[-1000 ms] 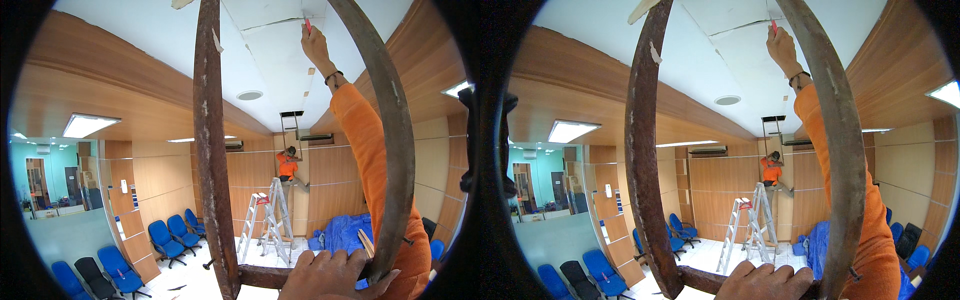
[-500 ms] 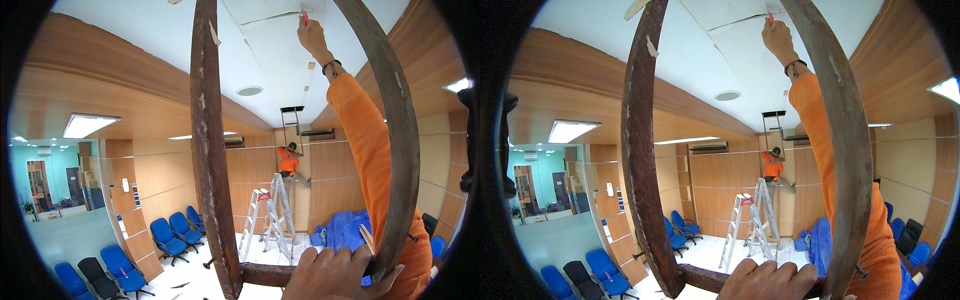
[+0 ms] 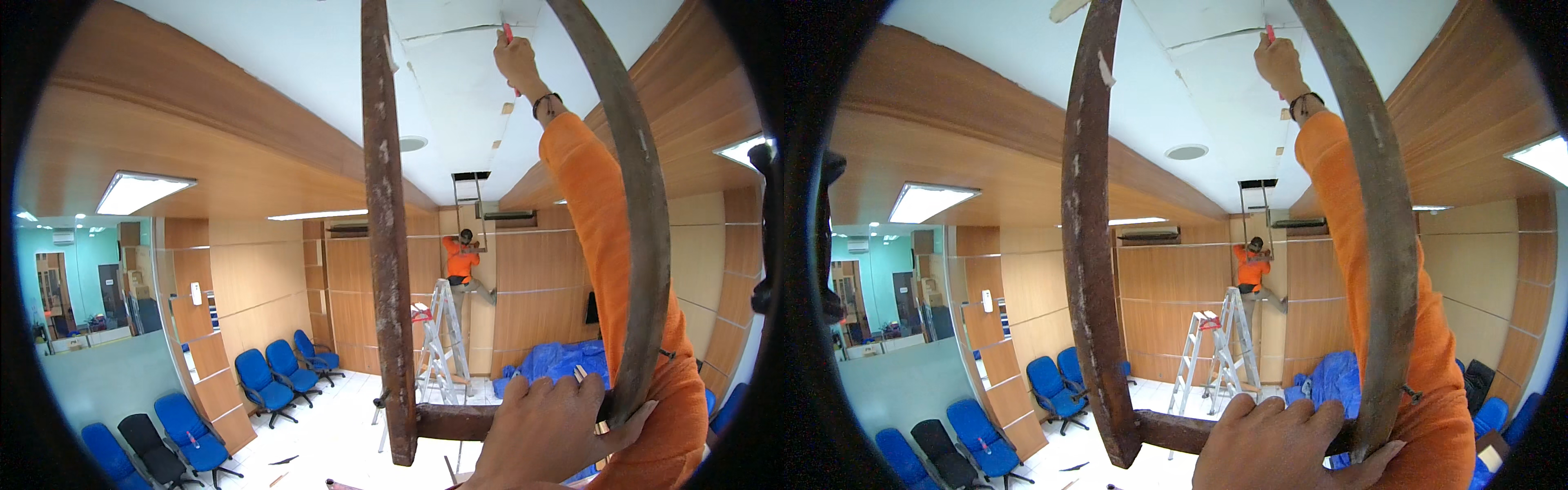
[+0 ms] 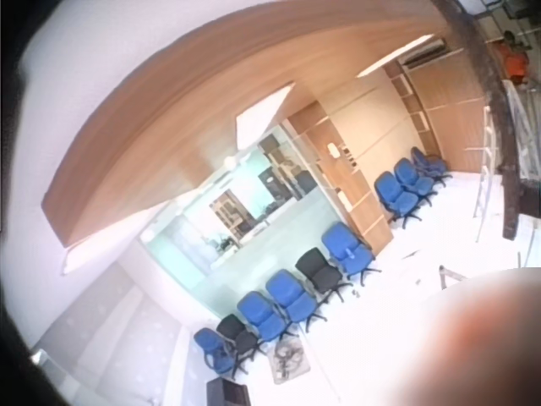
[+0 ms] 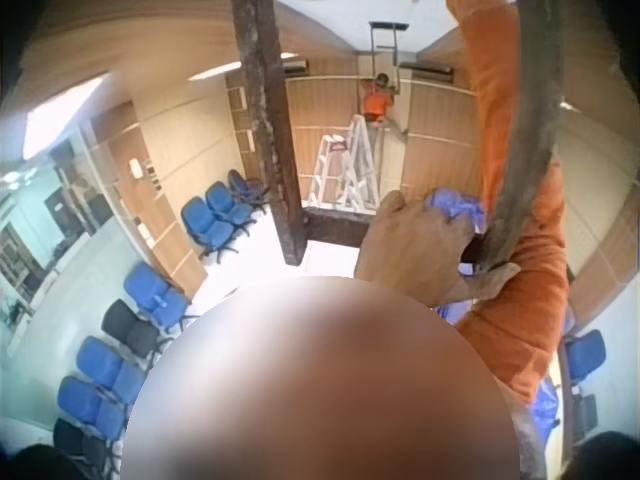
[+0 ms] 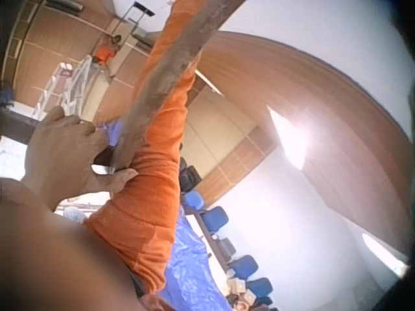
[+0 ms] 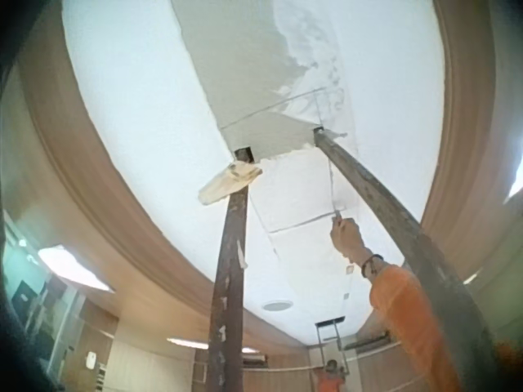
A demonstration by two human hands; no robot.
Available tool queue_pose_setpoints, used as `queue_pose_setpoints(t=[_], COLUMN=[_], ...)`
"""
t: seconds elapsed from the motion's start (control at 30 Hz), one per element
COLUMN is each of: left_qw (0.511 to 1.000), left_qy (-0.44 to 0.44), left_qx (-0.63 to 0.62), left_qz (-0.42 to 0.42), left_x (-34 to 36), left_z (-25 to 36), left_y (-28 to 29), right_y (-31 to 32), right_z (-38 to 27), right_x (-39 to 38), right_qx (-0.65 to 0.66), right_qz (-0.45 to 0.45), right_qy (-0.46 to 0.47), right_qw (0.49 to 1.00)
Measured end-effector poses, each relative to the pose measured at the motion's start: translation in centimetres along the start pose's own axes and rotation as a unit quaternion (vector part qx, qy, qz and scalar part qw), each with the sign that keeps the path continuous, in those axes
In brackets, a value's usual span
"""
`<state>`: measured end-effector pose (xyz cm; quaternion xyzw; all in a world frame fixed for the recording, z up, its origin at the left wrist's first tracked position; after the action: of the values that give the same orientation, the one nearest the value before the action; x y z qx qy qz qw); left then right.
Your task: The person uses a hand saw to cut a wooden beam attached to the ceiling while standing on scaffolding. They then use a utility knife to score the ceiling surface along the beam.
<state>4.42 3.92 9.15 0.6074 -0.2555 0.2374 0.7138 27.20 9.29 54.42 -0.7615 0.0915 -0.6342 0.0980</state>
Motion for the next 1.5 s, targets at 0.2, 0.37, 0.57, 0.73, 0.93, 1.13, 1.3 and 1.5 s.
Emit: queue_pose_setpoints(t=[0.2, 0.37, 0.57, 0.73, 0.93, 1.13, 1.3, 1.5], left_qw=[1.000, 1.000, 1.000, 0.997, 0.999, 0.994, 0.999, 0.999], left_qy=[0.002, -0.011, -0.011, -0.071, -0.027, -0.099, -0.039, -0.035], left_qx=[-0.008, -0.007, -0.009, -0.027, -0.021, 0.002, 0.010, 0.020], left_qz=[-0.005, -0.007, -0.012, 0.027, 0.036, 0.051, 0.004, -0.025], left_x=[-0.2, -0.1, -0.3, -0.3, -0.8, -0.3, -0.2, 0.1], left_z=[-0.4, 0.0, 0.5, 0.9, 0.6, 1.0, 0.5, 1.2], left_y=[-0.5, -0.8, -0.7, 0.6, 0.5, 0.3, -0.3, 0.2], right_y=[0.7, 1.4, 0.9, 1.2, 1.1, 1.4, 1.3, 0.2], right_z=[-0.2, 0.0, 0.0, -0.6, 0.5, 0.2, -0.2, -0.2], right_x=[-0.4, -0.2, -0.8, -0.8, 0.7, 0.8, 1.2, 2.1], right_qx=[0.037, -0.016, 0.007, 0.013, -0.005, -0.065, -0.069, -0.063], right_qz=[-0.019, 0.004, -0.038, -0.046, 0.009, 0.096, 0.075, 0.046], right_qy=[-0.015, -0.019, -0.060, -0.043, 0.005, 0.104, 0.094, 0.092], right_qw=[0.999, 1.000, 0.997, 0.998, 1.000, 0.988, 0.990, 0.993])
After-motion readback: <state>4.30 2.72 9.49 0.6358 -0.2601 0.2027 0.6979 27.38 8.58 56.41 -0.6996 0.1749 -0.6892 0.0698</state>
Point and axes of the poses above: each hand's wrist, its own x-axis towards the middle knuckle, its own y-axis out of the back of the hand, z = x × y, the point moved 10 cm from there along x, towards the middle knuckle, and after that the axes turned 2 degrees about -y, right-handed, at the moved point
